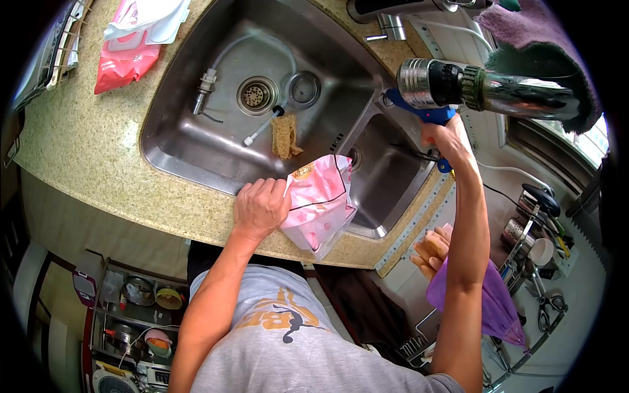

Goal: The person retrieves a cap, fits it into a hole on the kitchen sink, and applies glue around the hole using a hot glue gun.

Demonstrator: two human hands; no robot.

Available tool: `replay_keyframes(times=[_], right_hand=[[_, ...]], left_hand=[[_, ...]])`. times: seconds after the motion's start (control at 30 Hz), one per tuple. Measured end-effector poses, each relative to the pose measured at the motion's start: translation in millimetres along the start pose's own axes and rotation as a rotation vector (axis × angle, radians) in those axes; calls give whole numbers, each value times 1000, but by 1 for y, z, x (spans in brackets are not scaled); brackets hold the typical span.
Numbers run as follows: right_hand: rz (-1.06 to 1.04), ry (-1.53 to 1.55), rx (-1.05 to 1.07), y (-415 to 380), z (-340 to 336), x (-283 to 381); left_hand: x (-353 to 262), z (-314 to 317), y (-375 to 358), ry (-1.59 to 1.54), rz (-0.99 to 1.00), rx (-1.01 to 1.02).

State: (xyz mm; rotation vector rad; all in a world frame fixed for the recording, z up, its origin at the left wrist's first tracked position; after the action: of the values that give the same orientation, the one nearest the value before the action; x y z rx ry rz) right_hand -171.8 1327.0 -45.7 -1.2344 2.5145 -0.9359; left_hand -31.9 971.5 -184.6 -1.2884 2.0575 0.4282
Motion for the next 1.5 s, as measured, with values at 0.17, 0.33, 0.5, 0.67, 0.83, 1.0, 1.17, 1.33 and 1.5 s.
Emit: replay_keyframes(times=[0.17, 0.33, 0.5, 0.67, 0.83, 1.0, 1.17, 1.33, 1.5], right_hand=[[12, -20, -6, -5, 1, 4], [-8, 1, -13, -13, 2, 13], [1, -18, 24, -13, 3, 12], [10, 16, 34, -16, 6, 9], [14, 15, -7, -17, 8, 10], [34, -76, 13, -20, 8, 17], [-107, -276, -129, -39, 31, 28], [-259, -445, -263, -52, 75, 18], [-218, -332, -345, -59, 117, 17]], left_hand=[[0, 0, -1, -1, -4, 2], [0, 0, 0, 4, 3, -1], [1, 0, 0, 8, 5, 4], [1, -1, 0, 4, 5, 0], [0, -1, 0, 1, 9, -9], [1, -1, 0, -2, 7, -6], [0, 1, -1, -9, 7, -19], [1, 2, 1, 14, 13, 0], [-5, -3, 4, 43, 24, -14]])
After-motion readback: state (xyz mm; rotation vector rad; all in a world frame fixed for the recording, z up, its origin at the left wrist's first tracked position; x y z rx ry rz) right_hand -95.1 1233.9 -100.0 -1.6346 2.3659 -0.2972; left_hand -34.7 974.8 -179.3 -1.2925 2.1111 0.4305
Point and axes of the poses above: each hand's wrist, its own y-axis towards the middle knuckle, its own z-axis out of the palm, x = y × z, the point moved 2 cm from there along y, towards the middle knuckle, and after that the axes turned 5 degrees about x, right-handed, at the moved point
